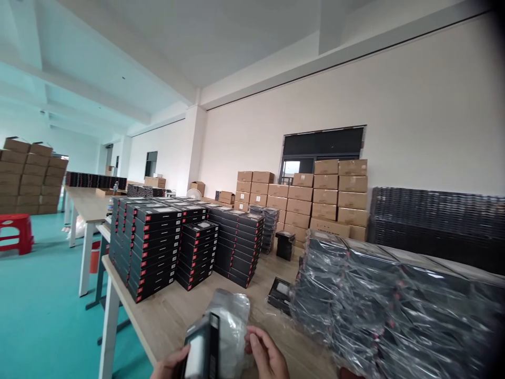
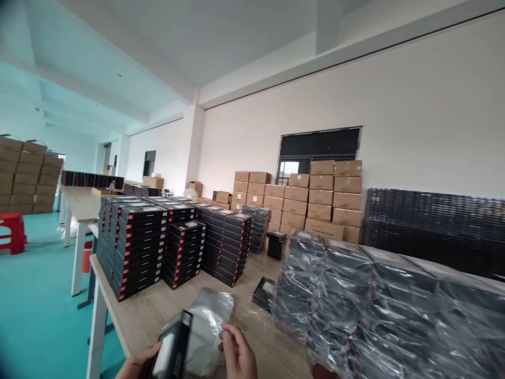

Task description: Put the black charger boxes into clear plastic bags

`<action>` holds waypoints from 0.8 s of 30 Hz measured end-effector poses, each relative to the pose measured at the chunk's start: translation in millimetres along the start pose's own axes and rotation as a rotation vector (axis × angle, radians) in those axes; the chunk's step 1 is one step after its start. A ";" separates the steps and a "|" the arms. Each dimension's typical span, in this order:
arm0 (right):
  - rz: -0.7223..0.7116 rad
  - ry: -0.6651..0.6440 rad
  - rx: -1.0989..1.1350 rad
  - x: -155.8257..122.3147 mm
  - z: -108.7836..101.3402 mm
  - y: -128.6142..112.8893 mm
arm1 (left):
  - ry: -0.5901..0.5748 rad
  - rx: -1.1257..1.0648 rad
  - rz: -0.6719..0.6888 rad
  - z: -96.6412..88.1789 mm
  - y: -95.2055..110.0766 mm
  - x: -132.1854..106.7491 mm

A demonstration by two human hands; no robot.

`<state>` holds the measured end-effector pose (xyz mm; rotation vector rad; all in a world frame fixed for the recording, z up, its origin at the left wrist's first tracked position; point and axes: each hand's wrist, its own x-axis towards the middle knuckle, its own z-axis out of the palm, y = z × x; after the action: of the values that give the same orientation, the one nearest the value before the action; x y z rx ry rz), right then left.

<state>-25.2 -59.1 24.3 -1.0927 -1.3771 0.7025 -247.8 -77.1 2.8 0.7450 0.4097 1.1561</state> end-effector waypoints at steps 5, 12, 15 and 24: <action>-0.136 -0.246 -0.418 40.4 22.6 -12.8 | -0.074 -0.339 -0.093 -19.5 14.7 -25.3; -0.107 -0.437 -0.580 59.0 72.8 17.0 | -0.123 -0.590 -0.141 -14.2 47.5 -46.4; -0.134 -0.462 -0.575 62.1 73.2 24.3 | -0.094 -0.529 -0.102 -16.6 51.3 -54.1; -0.134 -0.209 -0.530 66.6 -17.5 -0.9 | 0.080 -0.084 0.116 20.7 19.4 -22.0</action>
<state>-0.3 -2.6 54.6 -1.3459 -1.8621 0.3641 -255.6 -100.0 29.3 0.6577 0.3864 1.3078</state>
